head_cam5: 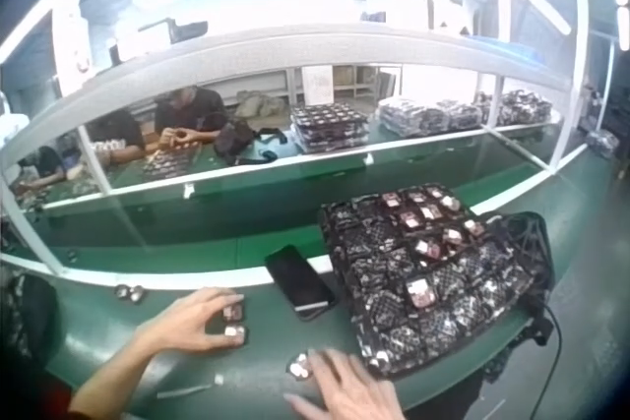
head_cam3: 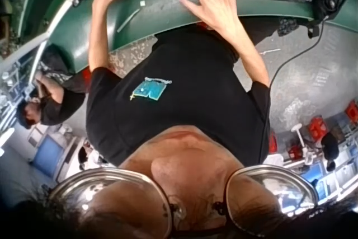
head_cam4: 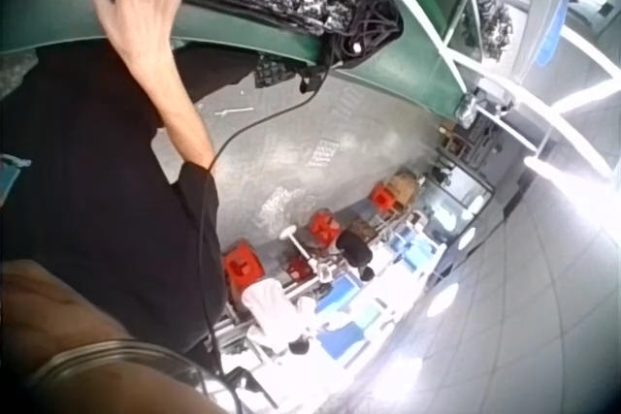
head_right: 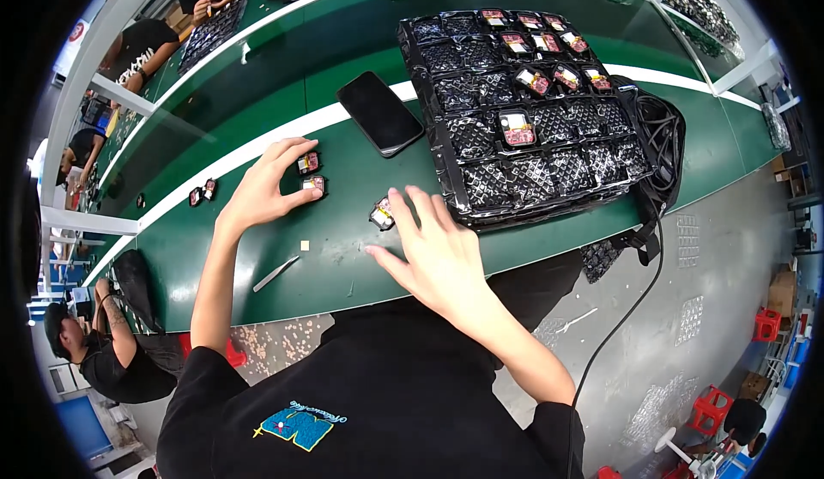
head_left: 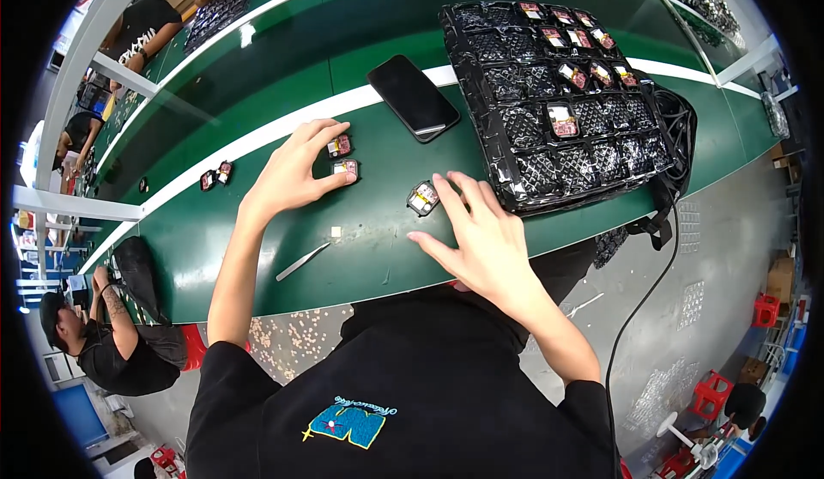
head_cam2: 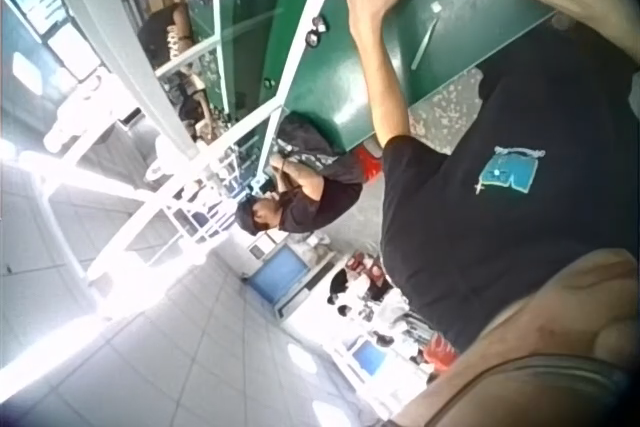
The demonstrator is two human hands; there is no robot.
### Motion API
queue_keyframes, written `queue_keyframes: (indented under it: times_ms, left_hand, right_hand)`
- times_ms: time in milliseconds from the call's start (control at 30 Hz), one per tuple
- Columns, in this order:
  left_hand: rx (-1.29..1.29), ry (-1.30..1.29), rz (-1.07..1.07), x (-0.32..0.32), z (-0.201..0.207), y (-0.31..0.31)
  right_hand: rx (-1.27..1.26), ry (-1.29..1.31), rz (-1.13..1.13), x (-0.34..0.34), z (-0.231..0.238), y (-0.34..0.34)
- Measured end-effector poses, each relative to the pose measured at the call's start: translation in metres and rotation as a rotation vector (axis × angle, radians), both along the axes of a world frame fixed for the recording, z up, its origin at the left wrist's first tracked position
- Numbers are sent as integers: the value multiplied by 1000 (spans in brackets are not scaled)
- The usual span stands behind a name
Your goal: Inspecting and organizing internal components of smartwatches using tweezers in a factory setting.
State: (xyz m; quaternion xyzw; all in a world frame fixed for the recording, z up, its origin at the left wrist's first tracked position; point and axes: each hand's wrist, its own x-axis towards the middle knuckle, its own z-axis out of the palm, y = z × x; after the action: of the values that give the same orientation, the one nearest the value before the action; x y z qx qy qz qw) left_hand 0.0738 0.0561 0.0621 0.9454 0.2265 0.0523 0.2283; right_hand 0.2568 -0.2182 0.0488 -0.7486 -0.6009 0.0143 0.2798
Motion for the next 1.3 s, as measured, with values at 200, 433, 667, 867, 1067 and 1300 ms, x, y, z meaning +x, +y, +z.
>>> queue_keyframes:
  times_ms: [200, 433, 667, 867, 1067, 1300]
  left_hand:
    - [-14, -23, -69, 0, 1, -3]
    - [-75, -73, -124, -9, 0, 13]
    - [-111, 126, -179, 7, 13, 18]
    - [51, 89, -205, 13, 7, 25]
    - [-69, -154, -90, 14, -6, 36]
    - [-1, -634, -255, 98, 67, -48]
  right_hand:
    - [-35, -24, -15, -16, -25, 24]
    - [-71, 110, -28, -14, -27, 29]
    - [27, 623, 373, 11, 76, -33]
    - [287, 506, -273, 150, 128, -70]
    - [145, 322, -260, 250, 112, -87]
    - [8, 292, -243, 256, 103, -90]
